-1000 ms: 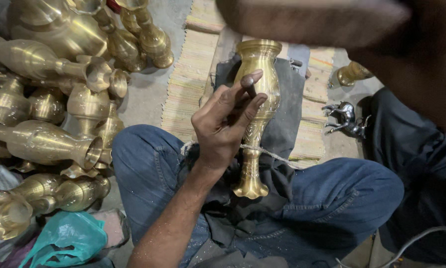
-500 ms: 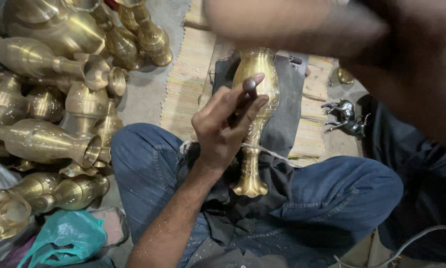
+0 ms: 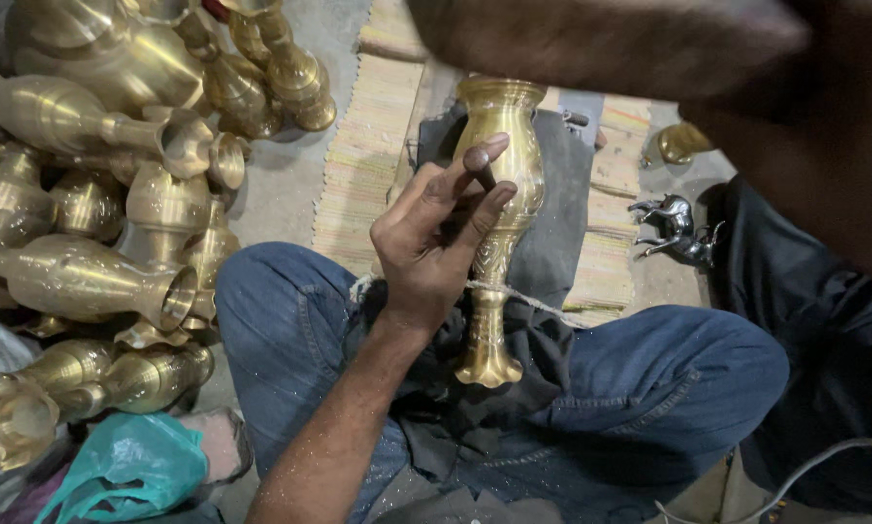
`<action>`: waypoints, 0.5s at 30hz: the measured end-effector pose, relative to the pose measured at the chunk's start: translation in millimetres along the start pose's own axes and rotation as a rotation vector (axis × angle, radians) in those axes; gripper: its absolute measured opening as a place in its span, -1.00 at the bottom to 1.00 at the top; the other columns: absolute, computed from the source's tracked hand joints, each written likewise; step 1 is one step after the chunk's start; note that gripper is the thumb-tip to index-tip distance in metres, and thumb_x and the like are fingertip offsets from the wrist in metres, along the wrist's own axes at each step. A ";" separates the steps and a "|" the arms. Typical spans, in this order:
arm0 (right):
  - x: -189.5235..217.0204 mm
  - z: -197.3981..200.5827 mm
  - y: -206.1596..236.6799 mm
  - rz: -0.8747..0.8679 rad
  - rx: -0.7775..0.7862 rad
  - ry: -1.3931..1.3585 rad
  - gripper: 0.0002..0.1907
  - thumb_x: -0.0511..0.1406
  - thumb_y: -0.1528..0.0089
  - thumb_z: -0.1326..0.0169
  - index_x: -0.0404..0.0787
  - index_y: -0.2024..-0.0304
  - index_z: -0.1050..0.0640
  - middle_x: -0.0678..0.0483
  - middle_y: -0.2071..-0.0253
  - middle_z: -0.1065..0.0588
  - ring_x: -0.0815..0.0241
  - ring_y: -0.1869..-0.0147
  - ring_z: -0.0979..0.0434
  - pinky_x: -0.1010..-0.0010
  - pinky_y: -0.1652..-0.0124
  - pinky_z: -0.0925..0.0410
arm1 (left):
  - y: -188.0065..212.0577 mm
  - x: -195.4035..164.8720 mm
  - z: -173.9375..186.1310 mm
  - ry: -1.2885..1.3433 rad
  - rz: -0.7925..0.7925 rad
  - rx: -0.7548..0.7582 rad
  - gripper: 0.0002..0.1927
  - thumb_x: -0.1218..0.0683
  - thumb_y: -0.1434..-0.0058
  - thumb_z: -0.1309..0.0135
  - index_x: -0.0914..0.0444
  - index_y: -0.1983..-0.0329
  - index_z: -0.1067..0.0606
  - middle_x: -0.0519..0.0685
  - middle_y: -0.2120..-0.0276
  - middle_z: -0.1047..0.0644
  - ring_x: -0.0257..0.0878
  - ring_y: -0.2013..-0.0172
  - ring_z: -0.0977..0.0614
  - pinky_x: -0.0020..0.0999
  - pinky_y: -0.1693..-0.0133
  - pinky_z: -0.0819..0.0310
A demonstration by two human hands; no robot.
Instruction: The person sits on the workshop floor with a brass vase held on their lap, holding a metal punch against the vase surface and striking it with a wooden mallet to shape or emboss the brass. They reposition the punch and rotate the vase between strikes, continuing the hammering across the vase body.
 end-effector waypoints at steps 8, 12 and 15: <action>14.2 0.1 -4.8 0.082 0.138 0.311 -0.70 -0.51 -0.38 -0.14 -0.41 -0.15 -0.43 -0.19 0.01 -0.53 0.01 -0.03 -0.63 0.30 0.02 -0.54 | 0.1 2.3 0.8 0.064 0.022 0.057 -0.62 0.17 -0.43 -0.26 0.15 -0.28 -0.50 -0.17 0.16 -0.60 -0.50 0.29 -0.61 -0.52 0.27 -0.55; 12.7 -2.1 -7.0 0.113 0.236 0.764 -0.61 -0.44 -0.19 -0.25 -0.35 -0.06 -0.53 -0.19 0.12 -0.58 -0.02 0.16 -0.65 0.25 0.24 -0.53 | 2.4 4.3 1.0 -0.013 0.015 0.047 -0.62 0.15 -0.44 -0.27 0.10 -0.28 -0.50 -0.18 0.21 -0.59 -0.52 0.29 -0.59 -0.54 0.28 -0.52; 7.2 -2.2 -5.6 -0.073 0.126 0.422 -0.70 -0.44 -0.28 -0.18 -0.36 -0.07 -0.49 -0.18 0.13 -0.56 0.01 0.10 -0.65 0.26 0.20 -0.52 | 2.3 7.0 0.0 -0.041 -0.009 0.029 -0.59 0.15 -0.42 -0.30 0.09 -0.30 -0.51 -0.19 0.30 -0.53 -0.53 0.36 -0.52 -0.58 0.33 -0.47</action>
Point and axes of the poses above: each hand's wrist, its own y-axis away from the middle knuckle, its own z-axis out of the back of the hand, x = y × z, the point moved 2 cm from there along -y, towards the middle knuckle
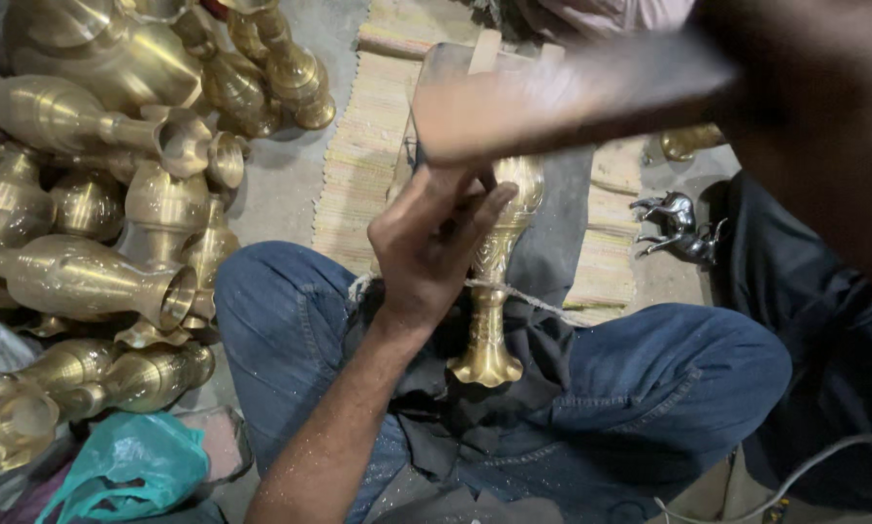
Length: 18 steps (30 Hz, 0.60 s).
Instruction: The person sits on the workshop floor with a brass vase held on their lap, holding a metal punch against the vase surface and striking it with a wooden mallet to shape or emboss the brass. They reposition the punch and rotate the vase between strikes, continuing the hammering across the vase body.
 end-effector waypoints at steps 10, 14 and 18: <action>19.9 6.0 -1.3 0.164 -0.034 -0.084 -0.72 -0.48 -0.43 -0.07 -0.39 -0.18 -0.42 -0.19 -0.05 -0.50 -0.03 -0.05 -0.59 0.27 -0.02 -0.49 | -0.3 -2.8 1.0 -0.151 -0.028 -0.001 -0.57 0.16 -0.37 -0.35 0.12 -0.28 -0.54 -0.20 0.32 -0.47 -0.53 0.42 -0.47 -0.58 0.38 -0.42; 13.4 4.9 6.6 -0.126 0.150 0.268 -0.81 -0.37 -0.40 -0.07 -0.29 -0.06 -0.51 -0.13 0.14 -0.55 0.03 0.23 -0.63 0.26 0.24 -0.48 | -0.5 -1.5 -0.1 0.073 0.026 0.009 -0.60 0.19 -0.42 -0.29 0.11 -0.28 -0.51 -0.16 0.18 -0.59 -0.49 0.25 -0.60 -0.54 0.21 -0.56; -1.2 -4.4 4.8 -0.240 0.102 0.014 -0.85 -0.38 -0.46 0.03 -0.31 -0.01 -0.51 -0.16 0.22 -0.53 -0.01 0.22 -0.61 0.21 0.19 -0.45 | -2.3 -2.8 -1.5 -0.057 -0.051 -0.022 -0.58 0.19 -0.41 -0.33 0.11 -0.27 -0.52 -0.18 0.33 -0.52 -0.51 0.36 -0.51 -0.58 0.30 -0.49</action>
Point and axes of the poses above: each hand's wrist, its own y-axis away from the middle knuckle, its own z-axis out of the back of the hand, x = y × z, the point moved 2 cm from there along -y, towards the middle knuckle
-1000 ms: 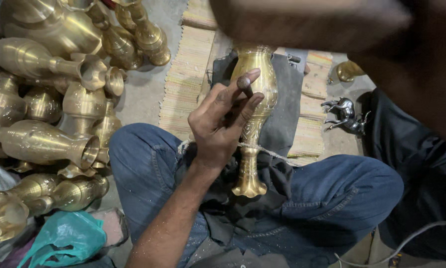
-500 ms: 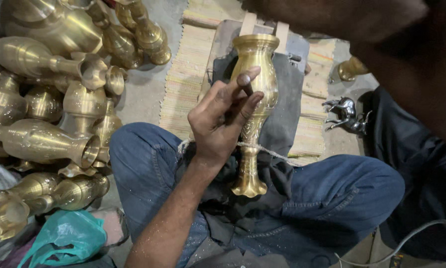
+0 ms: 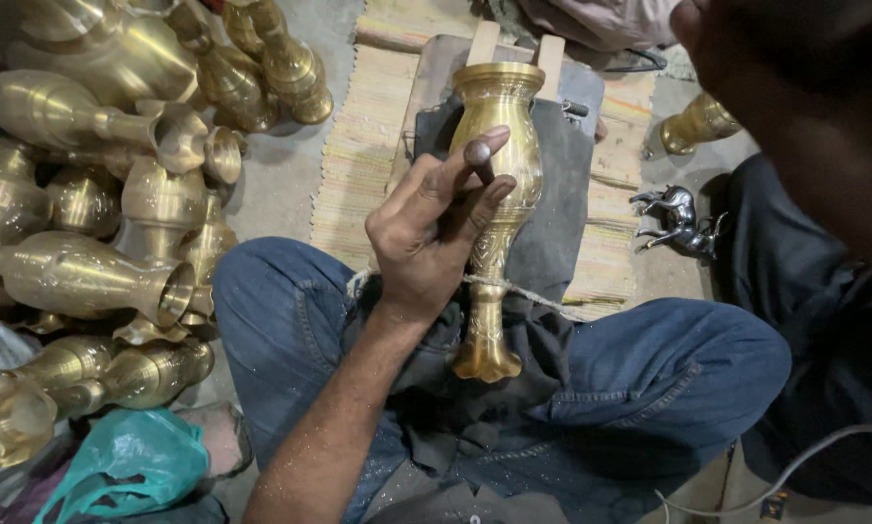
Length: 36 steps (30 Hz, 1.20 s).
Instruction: The person sits on the workshop floor with a brass vase held on their lap, holding a metal punch against the vase surface and striking it with a wooden mallet to shape or emboss the brass. They reposition the punch and rotate the vase between strikes, continuing the hammering across the vase body.
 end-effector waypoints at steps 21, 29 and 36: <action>26.8 13.5 11.3 0.303 -0.220 -0.053 -0.68 -0.55 -0.33 -0.14 -0.44 -0.12 -0.44 -0.28 0.11 -0.53 -0.10 0.07 -0.62 0.19 0.16 -0.50 | -6.4 -1.7 3.1 -0.024 -0.016 0.037 -0.65 0.22 -0.34 -0.32 0.24 -0.18 -0.57 -0.10 0.26 -0.54 -0.43 0.30 -0.56 -0.54 0.27 -0.50; 12.1 -4.8 11.3 0.255 -0.156 -0.209 -0.76 -0.55 -0.36 -0.10 -0.39 -0.08 -0.46 -0.24 0.11 -0.54 -0.05 0.03 -0.63 0.21 0.05 -0.51 | -1.5 3.0 3.9 0.084 0.038 0.075 -0.65 0.21 -0.40 -0.29 0.29 -0.22 -0.54 -0.12 0.26 -0.57 -0.43 0.32 -0.55 -0.57 0.27 -0.48; 11.7 0.3 14.5 0.244 -0.127 0.171 -0.70 -0.41 -0.29 -0.19 -0.30 -0.07 -0.50 -0.16 0.17 -0.56 -0.02 0.12 -0.62 0.18 0.10 -0.49 | -4.4 9.1 4.2 0.217 0.067 0.104 -0.72 0.20 -0.39 -0.19 0.29 -0.14 -0.52 -0.10 0.22 -0.60 -0.43 0.23 -0.62 -0.47 0.18 -0.58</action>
Point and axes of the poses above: each hand's wrist, its own y-axis away from the middle knuckle, its own z-axis out of the back of the hand, x = y × z, the point moved 2 cm from there along -y, towards the middle knuckle
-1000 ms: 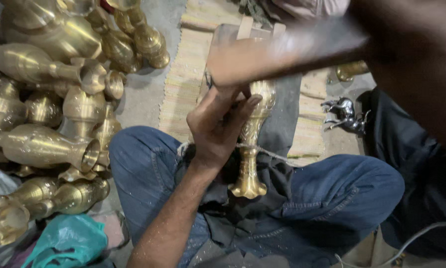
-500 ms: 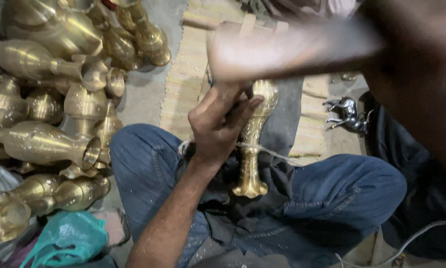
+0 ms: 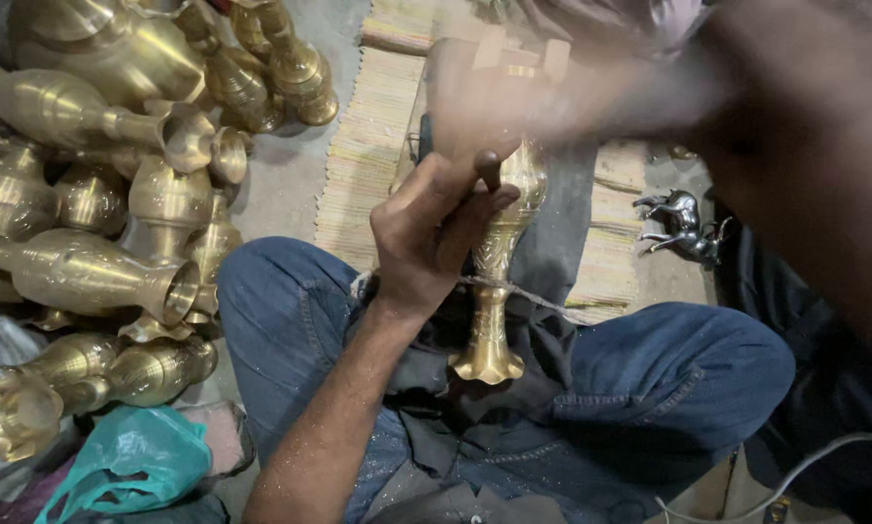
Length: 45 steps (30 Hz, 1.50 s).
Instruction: The person sits on the workshop floor with a brass vase held on their lap, holding a metal punch against the vase surface and striking it with a wooden mallet to shape or emboss the brass. They reposition the punch and rotate the vase between strikes, continuing the hammering across the vase body.
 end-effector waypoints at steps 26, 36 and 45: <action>-23.4 -6.9 -2.1 0.082 -0.434 0.227 -0.69 -0.16 -0.30 -0.35 -0.12 -0.02 -0.63 0.13 0.15 -0.60 0.21 0.04 -0.58 0.29 0.06 -0.34 | -13.6 -28.0 -31.5 -0.338 -0.107 0.018 -0.69 0.28 -0.32 -0.30 0.32 -0.11 -0.56 0.04 0.09 -0.67 -0.26 0.12 -0.75 -0.48 0.10 -0.72; -29.0 2.1 12.0 -0.103 -0.441 -0.305 -0.83 -0.20 -0.37 -0.21 -0.03 0.07 -0.49 0.27 0.17 -0.55 0.35 0.10 -0.56 0.39 0.04 -0.38 | -7.6 -30.9 -37.1 -0.441 -0.103 -0.022 -0.65 0.23 -0.31 -0.36 0.31 -0.13 -0.56 -0.03 0.23 -0.62 -0.35 0.27 -0.66 -0.44 0.26 -0.61; -5.3 19.8 5.8 0.023 -0.454 0.130 -0.78 -0.33 -0.34 -0.38 -0.19 0.10 -0.56 0.04 0.19 -0.58 0.10 0.09 -0.59 0.18 0.10 -0.39 | -8.8 -28.0 -40.0 -0.478 -0.105 -0.047 -0.69 0.21 -0.29 -0.38 0.30 -0.07 -0.58 -0.06 0.32 -0.58 -0.34 0.36 -0.61 -0.42 0.31 -0.52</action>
Point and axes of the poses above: each hand's wrist, its own y-axis away from the middle knuckle, its own z-axis out of the back of the hand, x = y × z, the point moved 2 cm from there along -y, towards the middle knuckle
